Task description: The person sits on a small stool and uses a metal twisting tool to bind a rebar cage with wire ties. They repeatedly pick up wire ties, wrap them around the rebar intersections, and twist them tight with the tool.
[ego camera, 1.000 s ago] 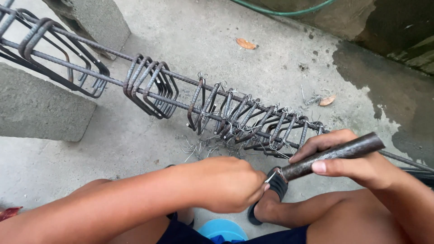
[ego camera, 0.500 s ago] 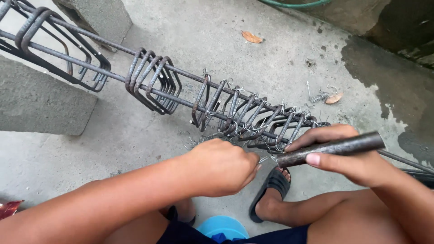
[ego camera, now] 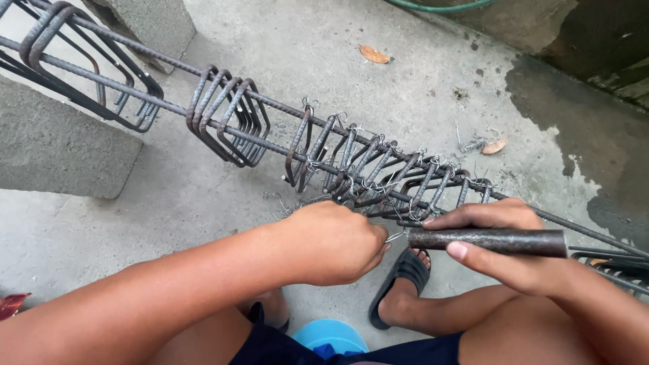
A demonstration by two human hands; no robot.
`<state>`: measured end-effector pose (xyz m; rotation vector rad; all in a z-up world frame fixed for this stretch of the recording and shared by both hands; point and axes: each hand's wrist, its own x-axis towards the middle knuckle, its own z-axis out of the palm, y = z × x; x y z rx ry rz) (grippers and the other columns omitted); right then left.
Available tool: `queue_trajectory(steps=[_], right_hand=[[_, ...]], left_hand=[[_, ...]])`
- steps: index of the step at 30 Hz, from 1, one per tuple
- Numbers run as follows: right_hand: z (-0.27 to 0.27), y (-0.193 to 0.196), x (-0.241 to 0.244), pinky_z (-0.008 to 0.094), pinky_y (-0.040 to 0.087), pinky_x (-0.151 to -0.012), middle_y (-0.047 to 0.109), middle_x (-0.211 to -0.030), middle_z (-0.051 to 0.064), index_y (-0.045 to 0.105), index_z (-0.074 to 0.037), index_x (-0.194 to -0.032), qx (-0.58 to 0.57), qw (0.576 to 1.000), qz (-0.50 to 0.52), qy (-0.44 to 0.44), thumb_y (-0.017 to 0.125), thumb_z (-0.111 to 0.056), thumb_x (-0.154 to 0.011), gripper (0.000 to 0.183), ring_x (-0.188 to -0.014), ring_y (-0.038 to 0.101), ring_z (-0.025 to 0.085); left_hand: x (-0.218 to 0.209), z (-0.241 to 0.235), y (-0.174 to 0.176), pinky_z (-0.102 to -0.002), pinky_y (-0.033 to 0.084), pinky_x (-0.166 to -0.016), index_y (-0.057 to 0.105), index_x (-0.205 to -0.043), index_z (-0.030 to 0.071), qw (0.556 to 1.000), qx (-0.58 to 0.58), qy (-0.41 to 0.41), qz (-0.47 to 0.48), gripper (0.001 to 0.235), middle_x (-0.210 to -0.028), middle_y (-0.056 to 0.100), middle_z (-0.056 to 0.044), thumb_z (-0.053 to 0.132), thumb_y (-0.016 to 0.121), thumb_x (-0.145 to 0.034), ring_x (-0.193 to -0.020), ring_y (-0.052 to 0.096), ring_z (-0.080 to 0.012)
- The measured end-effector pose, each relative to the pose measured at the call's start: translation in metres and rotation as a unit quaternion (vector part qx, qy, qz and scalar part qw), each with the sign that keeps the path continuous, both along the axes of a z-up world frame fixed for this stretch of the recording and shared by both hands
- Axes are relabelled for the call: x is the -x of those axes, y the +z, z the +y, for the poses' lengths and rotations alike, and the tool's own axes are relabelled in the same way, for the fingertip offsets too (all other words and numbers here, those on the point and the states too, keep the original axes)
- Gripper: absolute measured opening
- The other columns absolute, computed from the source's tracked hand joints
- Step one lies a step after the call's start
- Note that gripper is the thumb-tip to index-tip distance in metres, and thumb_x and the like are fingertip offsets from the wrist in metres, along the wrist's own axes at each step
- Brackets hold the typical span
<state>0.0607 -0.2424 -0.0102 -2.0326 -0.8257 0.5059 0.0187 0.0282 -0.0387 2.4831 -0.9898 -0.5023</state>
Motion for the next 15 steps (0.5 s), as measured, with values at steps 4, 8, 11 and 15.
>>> queue_trajectory(steps=[4,8,11,15], right_hand=[[0.005,-0.001,0.003,0.023,0.055,-0.046,0.089,-0.08,0.002,0.081,-0.007,-0.101,-0.007,1.0,0.004,0.029,0.067,-0.022,-0.078,0.03,-0.046,0.072,0.011],[-0.014,-0.007,-0.001,0.025,0.055,-0.051,0.09,-0.078,0.004,0.084,-0.007,-0.1,0.012,0.999,0.046,-0.004,0.067,-0.026,-0.077,0.035,-0.053,0.072,0.013],[-0.021,-0.008,-0.005,0.026,0.053,-0.053,0.09,-0.077,0.006,0.085,-0.006,-0.099,0.009,0.998,0.052,-0.021,0.065,-0.028,-0.075,0.038,-0.056,0.072,0.014],[-0.026,-0.001,-0.006,0.025,0.052,-0.049,0.092,-0.078,0.009,0.085,-0.003,-0.095,-0.005,0.998,0.059,-0.021,0.064,-0.029,-0.071,0.042,-0.051,0.072,0.015]], left_hand=[[0.001,-0.004,0.006,-0.052,0.055,-0.057,0.067,-0.083,0.008,1.0,0.007,-0.005,0.003,0.034,-0.072,0.072,-0.016,0.033,0.051,-0.1,-0.062,0.07,-0.0431],[-0.005,0.0,0.017,-0.051,0.054,-0.054,0.068,-0.088,0.01,0.998,0.062,-0.001,0.005,0.039,-0.07,0.073,-0.014,0.042,0.05,-0.101,-0.056,0.066,-0.043],[-0.013,0.006,0.026,-0.05,0.054,-0.061,0.068,-0.091,0.01,0.992,0.089,-0.006,0.088,0.041,-0.077,0.075,-0.013,0.043,0.046,-0.101,-0.064,0.068,-0.0405],[-0.027,0.013,0.025,-0.04,0.056,-0.07,0.071,-0.11,0.013,0.96,0.089,-0.024,0.264,0.043,-0.091,0.077,-0.006,0.044,0.044,-0.099,-0.075,0.07,-0.0244]])
